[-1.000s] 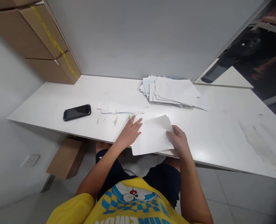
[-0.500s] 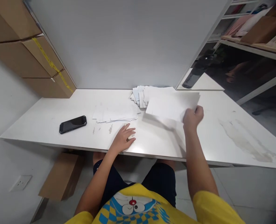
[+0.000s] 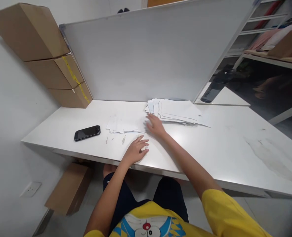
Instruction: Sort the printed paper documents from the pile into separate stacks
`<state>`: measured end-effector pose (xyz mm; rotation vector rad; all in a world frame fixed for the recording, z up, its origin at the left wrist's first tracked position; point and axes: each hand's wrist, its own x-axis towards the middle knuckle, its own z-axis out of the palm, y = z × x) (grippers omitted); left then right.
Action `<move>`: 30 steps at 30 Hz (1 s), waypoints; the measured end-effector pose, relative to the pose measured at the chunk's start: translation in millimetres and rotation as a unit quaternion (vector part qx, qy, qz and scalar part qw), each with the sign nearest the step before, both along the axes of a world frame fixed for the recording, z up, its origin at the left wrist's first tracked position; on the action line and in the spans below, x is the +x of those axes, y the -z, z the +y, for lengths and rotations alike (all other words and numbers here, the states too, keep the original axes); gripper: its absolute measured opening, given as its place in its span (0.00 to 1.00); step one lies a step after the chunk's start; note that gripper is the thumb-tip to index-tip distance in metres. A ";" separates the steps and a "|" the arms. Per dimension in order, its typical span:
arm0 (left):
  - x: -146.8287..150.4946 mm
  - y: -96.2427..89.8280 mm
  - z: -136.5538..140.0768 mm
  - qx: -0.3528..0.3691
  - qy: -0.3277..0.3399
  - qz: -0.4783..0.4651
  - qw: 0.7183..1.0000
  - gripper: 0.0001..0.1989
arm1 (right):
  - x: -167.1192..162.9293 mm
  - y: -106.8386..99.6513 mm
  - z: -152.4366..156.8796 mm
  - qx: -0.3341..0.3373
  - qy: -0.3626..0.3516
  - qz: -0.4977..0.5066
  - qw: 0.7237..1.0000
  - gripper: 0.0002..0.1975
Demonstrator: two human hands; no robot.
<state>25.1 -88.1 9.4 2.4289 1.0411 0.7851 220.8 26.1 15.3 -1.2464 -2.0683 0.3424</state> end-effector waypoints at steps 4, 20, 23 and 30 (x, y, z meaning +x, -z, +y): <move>0.9 -3.3 -3.5 -0.001 -0.009 0.005 1.000 0.13 | -28.5 20.1 -0.4 -0.062 -0.043 -0.105 0.992 0.30; -7.9 -3.1 7.0 0.026 -0.110 -0.068 0.991 0.15 | -8.7 37.9 -11.0 0.066 0.056 0.019 0.996 0.13; -23.6 -1.6 39.3 0.028 -0.278 -0.060 0.958 0.18 | -5.5 36.5 -9.4 0.072 0.092 0.063 0.991 0.12; -34.7 8.4 79.1 -0.037 -0.392 0.089 0.915 0.39 | -3.9 29.4 -10.8 0.066 0.129 0.121 0.982 0.13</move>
